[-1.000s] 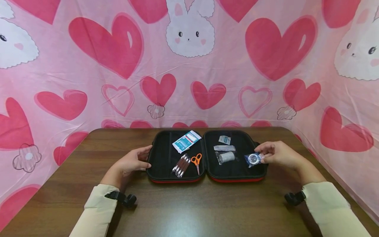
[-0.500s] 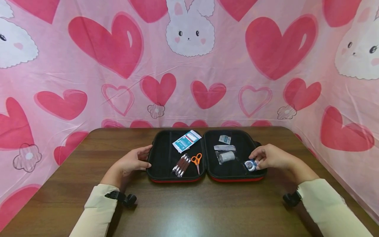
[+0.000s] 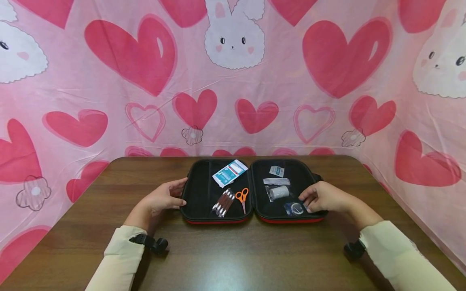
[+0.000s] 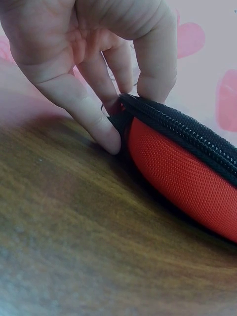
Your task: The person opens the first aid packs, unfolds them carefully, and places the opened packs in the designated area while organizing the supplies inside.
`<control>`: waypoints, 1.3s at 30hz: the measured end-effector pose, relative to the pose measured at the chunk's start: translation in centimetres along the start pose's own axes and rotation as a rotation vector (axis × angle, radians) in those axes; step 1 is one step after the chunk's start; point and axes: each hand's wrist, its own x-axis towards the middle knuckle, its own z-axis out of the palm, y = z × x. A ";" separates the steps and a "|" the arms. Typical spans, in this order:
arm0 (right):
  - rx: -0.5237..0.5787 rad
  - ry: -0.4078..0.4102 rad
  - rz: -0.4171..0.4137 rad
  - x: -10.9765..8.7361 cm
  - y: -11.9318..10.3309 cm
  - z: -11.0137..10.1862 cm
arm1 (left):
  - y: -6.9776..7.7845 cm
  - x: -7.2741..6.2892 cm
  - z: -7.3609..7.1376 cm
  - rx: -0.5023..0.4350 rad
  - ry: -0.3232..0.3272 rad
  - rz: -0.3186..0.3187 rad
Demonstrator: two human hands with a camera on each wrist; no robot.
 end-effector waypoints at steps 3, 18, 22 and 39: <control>0.036 0.004 0.030 0.0 -0.1 0.3 | 0.0 0.0 0.1 0.002 0.002 0.004; 0.139 0.045 0.098 0.8 -0.3 1.3 | -0.1 0.1 0.0 -0.003 -0.003 0.010; 0.134 0.066 0.104 0.9 -0.6 1.5 | -0.2 0.1 0.0 -0.001 -0.004 0.011; 0.184 0.167 0.126 1.0 -1.2 2.0 | -0.3 0.2 0.0 0.010 0.007 0.021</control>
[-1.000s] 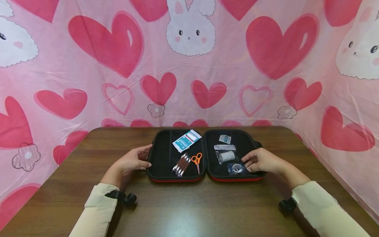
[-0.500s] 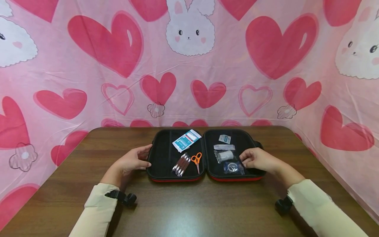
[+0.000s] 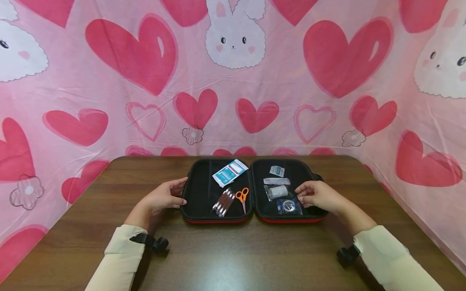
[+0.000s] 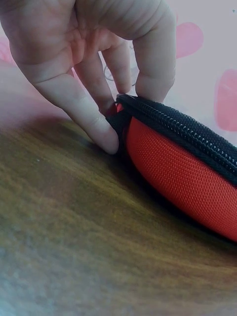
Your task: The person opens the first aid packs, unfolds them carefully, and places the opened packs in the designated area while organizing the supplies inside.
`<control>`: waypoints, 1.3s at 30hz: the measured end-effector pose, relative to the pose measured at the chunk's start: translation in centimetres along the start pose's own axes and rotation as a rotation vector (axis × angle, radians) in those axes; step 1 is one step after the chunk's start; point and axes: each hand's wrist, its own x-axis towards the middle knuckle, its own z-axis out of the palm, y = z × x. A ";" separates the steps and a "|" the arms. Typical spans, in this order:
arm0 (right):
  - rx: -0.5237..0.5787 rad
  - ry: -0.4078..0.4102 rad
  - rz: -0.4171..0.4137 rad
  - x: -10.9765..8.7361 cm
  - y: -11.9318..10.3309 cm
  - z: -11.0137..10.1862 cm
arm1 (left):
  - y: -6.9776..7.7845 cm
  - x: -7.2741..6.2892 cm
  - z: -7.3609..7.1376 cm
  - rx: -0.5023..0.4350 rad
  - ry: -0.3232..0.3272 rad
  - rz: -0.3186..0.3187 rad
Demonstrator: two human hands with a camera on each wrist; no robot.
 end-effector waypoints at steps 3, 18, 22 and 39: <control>-0.019 0.025 0.001 -0.2 -0.1 0.1 | 0.0 -0.1 0.0 0.007 0.012 0.004; -0.139 0.165 -0.074 -1.1 -0.4 -0.3 | 0.3 -1.3 0.8 0.071 0.167 0.075; -0.164 0.202 -0.068 -1.5 -0.6 -0.3 | 0.6 -1.8 0.6 0.139 0.231 0.095; -0.279 0.311 -0.208 -3.3 -0.2 -2.6 | 2.9 -3.3 1.1 0.198 0.397 0.184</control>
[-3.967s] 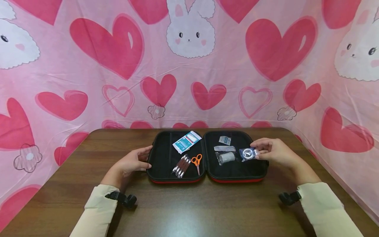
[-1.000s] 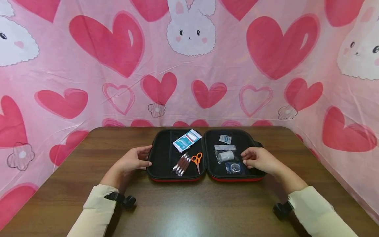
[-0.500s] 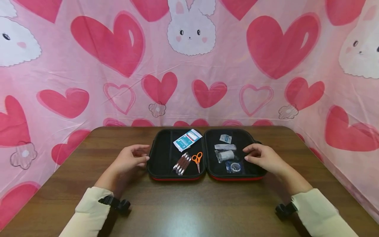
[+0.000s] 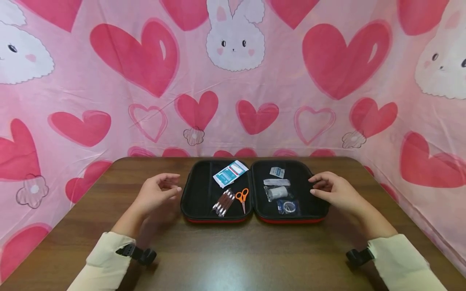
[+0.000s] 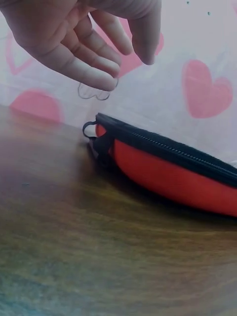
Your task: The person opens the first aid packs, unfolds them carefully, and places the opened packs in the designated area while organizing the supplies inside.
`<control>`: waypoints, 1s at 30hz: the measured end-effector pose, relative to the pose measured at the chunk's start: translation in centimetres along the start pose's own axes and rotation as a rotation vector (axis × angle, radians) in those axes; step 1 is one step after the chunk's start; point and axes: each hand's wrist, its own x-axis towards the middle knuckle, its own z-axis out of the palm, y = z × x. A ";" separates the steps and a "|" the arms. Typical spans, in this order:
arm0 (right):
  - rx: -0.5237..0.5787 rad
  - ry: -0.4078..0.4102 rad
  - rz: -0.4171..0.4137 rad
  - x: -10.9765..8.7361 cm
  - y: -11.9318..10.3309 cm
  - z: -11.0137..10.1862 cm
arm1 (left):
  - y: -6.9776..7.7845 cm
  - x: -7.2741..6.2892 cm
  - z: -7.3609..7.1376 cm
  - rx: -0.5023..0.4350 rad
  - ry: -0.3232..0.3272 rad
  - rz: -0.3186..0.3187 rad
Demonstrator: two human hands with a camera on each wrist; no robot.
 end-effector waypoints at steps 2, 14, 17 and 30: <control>-0.024 0.016 -0.009 -0.2 0.2 -0.3 | 0.1 -0.1 0.2 0.025 0.018 0.016; -0.017 0.007 0.084 0.2 1.9 -1.6 | 1.1 0.1 1.4 0.247 0.094 0.171; -0.017 -0.011 0.116 0.5 2.2 -1.8 | 1.3 0.4 1.7 0.273 0.090 0.166; -0.117 -0.075 0.223 1.3 3.7 -1.9 | 2.5 2.2 3.0 0.293 -0.007 0.161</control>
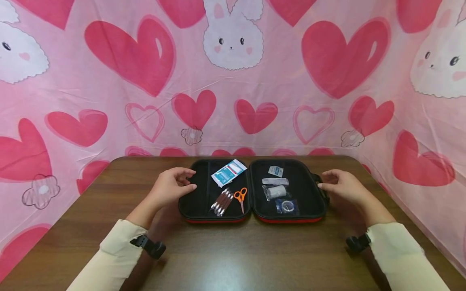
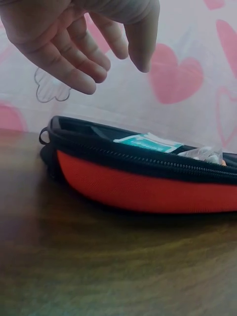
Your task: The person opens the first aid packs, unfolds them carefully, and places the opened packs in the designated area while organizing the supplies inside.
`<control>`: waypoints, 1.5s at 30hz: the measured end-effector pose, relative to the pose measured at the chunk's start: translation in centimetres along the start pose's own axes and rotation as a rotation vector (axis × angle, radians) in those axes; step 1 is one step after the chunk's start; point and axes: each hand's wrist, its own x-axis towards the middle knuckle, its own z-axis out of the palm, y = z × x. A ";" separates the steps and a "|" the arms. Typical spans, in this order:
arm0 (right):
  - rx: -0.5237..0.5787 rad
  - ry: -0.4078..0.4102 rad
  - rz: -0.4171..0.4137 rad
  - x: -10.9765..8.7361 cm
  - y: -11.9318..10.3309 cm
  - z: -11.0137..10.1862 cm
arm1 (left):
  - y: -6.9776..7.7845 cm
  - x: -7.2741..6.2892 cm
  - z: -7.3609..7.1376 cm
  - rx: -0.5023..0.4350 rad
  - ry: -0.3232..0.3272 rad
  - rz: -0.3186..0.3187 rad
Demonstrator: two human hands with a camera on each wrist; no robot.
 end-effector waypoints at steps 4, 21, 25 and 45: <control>0.029 -0.049 0.039 0.3 0.2 0.3 | 0.5 0.5 0.1 -0.003 -0.021 0.021; 0.209 -0.146 0.191 1.2 0.0 1.3 | 1.9 2.0 1.4 -0.025 -0.210 0.055; 0.281 -0.159 0.203 1.2 0.0 1.5 | 1.8 2.4 2.3 -0.018 -0.276 0.060; 0.361 -0.202 0.185 0.7 0.2 1.4 | 1.8 1.5 5.9 0.140 -0.447 0.061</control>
